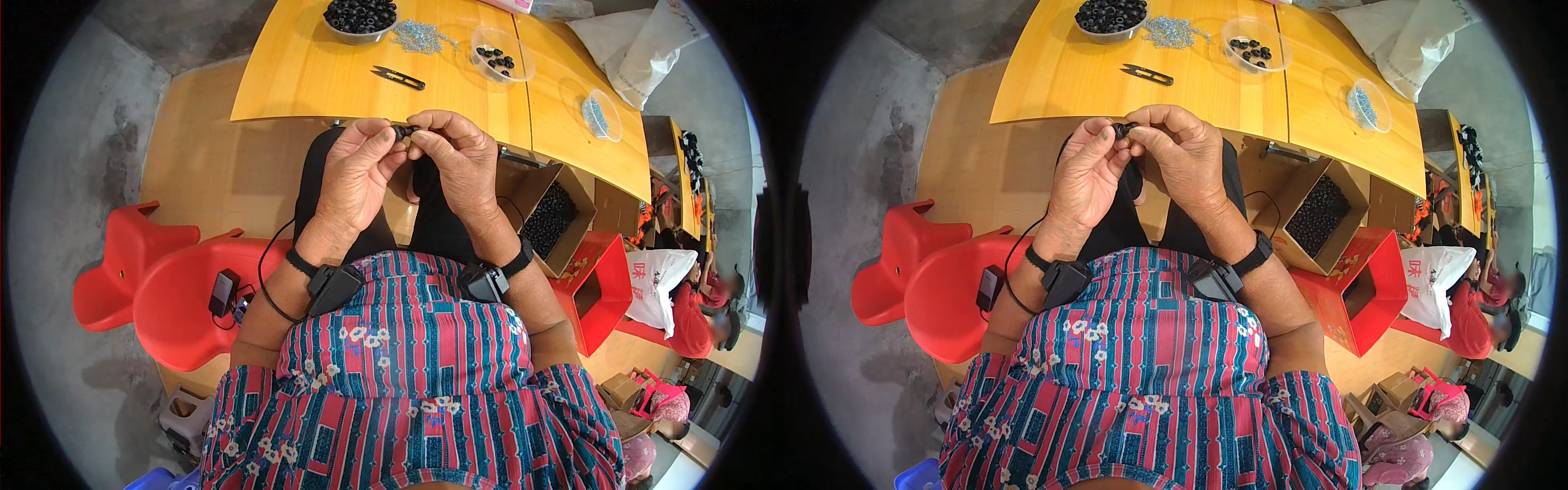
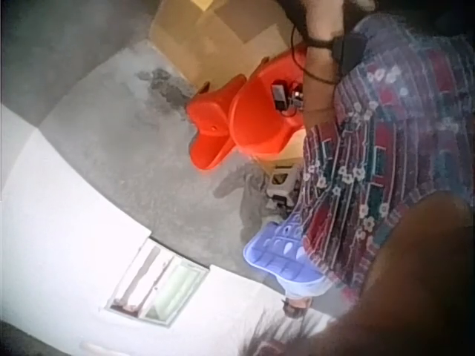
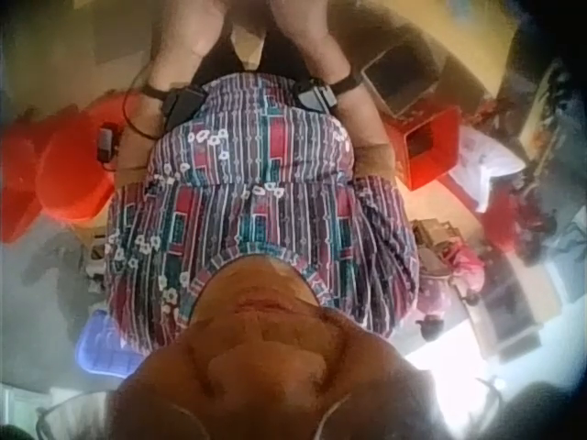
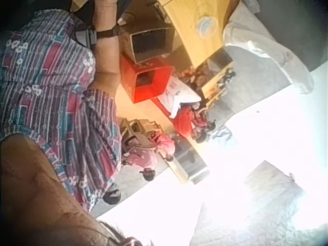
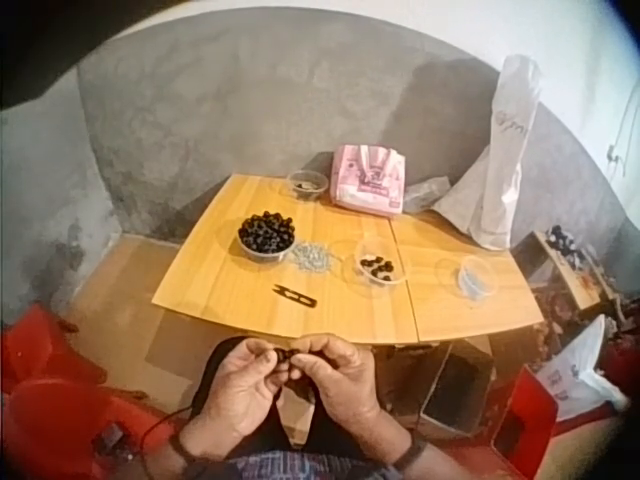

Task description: The person assembles small plastic shells and metal clips by hand at a work surface, picking up components from plastic bins and fitting them together.

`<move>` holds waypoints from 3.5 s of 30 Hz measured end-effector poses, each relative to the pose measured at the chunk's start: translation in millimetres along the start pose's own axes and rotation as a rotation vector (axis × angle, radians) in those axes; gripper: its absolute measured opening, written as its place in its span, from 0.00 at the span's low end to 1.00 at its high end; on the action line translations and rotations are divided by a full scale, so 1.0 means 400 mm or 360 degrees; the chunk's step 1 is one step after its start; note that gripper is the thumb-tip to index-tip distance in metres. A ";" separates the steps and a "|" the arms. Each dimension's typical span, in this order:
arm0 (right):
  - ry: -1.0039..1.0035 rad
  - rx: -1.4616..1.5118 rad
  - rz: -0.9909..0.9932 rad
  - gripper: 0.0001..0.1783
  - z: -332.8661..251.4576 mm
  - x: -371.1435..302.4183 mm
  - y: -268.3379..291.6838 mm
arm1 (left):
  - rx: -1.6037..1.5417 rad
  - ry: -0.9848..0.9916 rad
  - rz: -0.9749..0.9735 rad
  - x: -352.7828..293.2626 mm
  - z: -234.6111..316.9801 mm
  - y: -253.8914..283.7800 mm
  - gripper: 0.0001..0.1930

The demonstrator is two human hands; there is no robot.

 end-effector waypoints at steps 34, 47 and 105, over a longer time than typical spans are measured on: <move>0.0309 -0.0390 0.0093 0.03 -0.053 -0.002 -0.006 | 0.0103 -0.0045 -0.0088 0.005 0.023 0.003 0.04; -0.0454 0.0423 -0.0452 0.12 0.014 0.006 -0.042 | 0.0219 0.0171 -0.0331 0.000 0.028 -0.047 0.15; -0.0211 -0.0252 -0.0448 0.12 -0.009 0.008 -0.041 | 0.0317 0.0141 -0.0318 0.012 0.011 -0.021 0.15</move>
Point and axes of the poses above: each hand's wrist, its own x-axis towards the middle knuckle, its own y-axis out of the back of the hand, z = x × y, the point moved 10 cm from there along x, towards the middle knuckle, and after that the axes turned 4 degrees about -y, right-handed, at the moved point
